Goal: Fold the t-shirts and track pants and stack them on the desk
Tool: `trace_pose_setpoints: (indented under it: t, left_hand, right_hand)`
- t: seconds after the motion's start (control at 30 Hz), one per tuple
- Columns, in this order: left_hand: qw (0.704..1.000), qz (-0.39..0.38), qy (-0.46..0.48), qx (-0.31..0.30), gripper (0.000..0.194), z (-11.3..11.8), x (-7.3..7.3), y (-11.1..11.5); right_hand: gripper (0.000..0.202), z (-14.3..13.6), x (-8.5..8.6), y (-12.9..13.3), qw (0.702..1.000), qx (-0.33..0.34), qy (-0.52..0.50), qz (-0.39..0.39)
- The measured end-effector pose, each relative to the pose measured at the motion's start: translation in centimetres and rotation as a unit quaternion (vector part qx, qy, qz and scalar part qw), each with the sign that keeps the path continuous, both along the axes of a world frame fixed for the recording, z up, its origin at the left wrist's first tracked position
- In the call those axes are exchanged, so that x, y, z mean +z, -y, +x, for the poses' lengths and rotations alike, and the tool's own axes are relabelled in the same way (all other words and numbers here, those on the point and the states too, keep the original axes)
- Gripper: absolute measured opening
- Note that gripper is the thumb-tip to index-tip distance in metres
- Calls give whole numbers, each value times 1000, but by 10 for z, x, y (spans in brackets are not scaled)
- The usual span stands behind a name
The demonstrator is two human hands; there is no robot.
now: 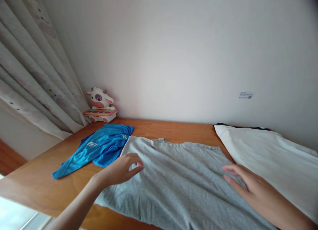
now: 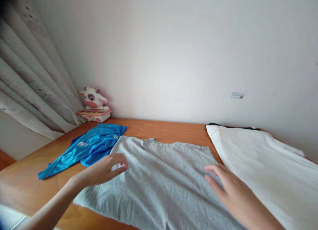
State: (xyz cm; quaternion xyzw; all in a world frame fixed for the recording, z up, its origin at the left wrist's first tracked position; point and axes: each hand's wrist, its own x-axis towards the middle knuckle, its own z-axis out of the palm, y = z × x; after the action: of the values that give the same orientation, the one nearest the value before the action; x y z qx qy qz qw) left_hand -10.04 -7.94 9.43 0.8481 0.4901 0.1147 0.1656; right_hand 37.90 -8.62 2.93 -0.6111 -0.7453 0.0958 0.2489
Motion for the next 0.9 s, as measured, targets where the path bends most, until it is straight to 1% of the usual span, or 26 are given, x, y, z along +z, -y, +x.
trace_pose_setpoints:
  t: [0.03,0.07,0.1,0.13,0.2,0.23,0.3,0.4,0.47,0.5,0.53,0.67,0.77,0.83,0.9]
  left_hand:
    - [1000,22,-4,22,25,12,-4,-19]
    - [998,43,-13,46,25,22,-8,-39]
    - [996,60,-32,64,29,30,-11,-58]
    - [992,72,-55,92,37,35,-15,-76]
    - [985,67,-106,121,54,40,-20,-107]
    - [982,60,-122,127,59,39,-22,-118]
    - [981,41,-144,124,57,36,-25,-133]
    - [981,26,-161,110,41,32,-29,-141]
    - [980,36,-164,110,28,31,-30,-141]
    - [979,47,-163,114,25,31,-30,-140]
    - [978,58,-160,119,25,30,-28,-138]
    - [979,97,-131,125,29,29,-18,-136]
    - [981,145,-42,121,28,33,-13,-143]
    - [976,171,24,136,30,37,-17,-152]
    - [969,178,36,170,35,36,-27,-160]
  right_hand:
    - [33,-24,11,-20,1000,26,-1,-3]
    - [31,-45,19,-41,999,40,11,1]
    - [30,-62,23,-61,999,42,32,5]
    - [33,-75,23,-81,998,36,58,8]
    - [41,-87,16,-114,995,24,93,-4]
    - [44,-88,11,-127,994,22,102,-13]
    - [46,-83,0,-145,993,24,109,-33]
    - [44,-71,-11,-155,991,32,118,-51]
    - [32,-65,-14,-155,991,41,120,-49]
    - [27,-62,-15,-154,991,46,121,-44]
    - [26,-59,-15,-152,991,51,120,-37]
    - [37,-44,-9,-146,992,54,115,-1]
    - [38,-29,1,-148,995,58,76,29]
    - [37,-18,5,-152,997,56,37,38]
    - [39,-8,4,-156,998,52,19,23]
